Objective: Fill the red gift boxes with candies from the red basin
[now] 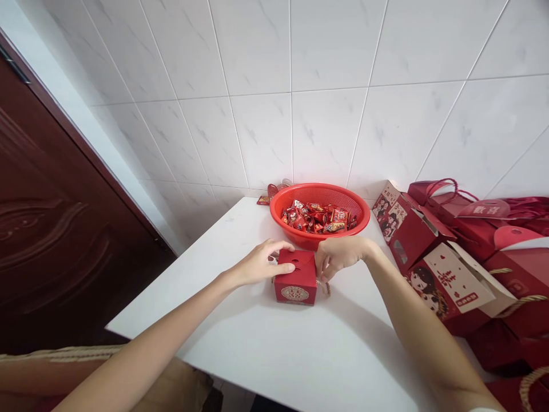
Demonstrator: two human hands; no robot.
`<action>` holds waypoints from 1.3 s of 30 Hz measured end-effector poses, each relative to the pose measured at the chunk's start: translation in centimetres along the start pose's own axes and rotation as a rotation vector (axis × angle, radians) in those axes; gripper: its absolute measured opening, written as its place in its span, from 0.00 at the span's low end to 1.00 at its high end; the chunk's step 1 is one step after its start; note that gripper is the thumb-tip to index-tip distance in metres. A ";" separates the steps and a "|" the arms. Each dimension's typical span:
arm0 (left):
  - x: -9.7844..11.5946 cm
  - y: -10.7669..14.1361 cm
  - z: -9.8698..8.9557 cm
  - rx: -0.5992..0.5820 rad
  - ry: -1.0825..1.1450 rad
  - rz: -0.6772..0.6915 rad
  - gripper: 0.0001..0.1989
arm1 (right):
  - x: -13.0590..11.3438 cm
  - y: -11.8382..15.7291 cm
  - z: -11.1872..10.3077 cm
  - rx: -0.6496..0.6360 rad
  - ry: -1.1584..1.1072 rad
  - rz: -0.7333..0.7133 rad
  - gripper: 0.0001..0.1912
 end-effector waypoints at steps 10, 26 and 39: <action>-1.1 0.1 -0.7 0.084 -0.028 -0.090 0.26 | -1.2 1.4 -2.9 0.191 -0.415 -0.062 0.12; 6.5 2.5 -3.8 0.263 0.370 0.465 0.13 | -6.1 3.9 -5.5 0.625 -0.533 -0.211 0.13; 7.0 3.7 -5.1 0.604 0.001 0.584 0.10 | -7.6 3.3 -4.1 0.771 -0.201 -0.111 0.10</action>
Point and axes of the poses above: each hand's wrist, its own y-axis away from the middle knuckle, its own z-axis out of the palm, x = y × z, the point moved 9 cm from there along -y, towards the middle knuckle, and after that the axes turned 5 degrees about x, right-handed, at the moved point
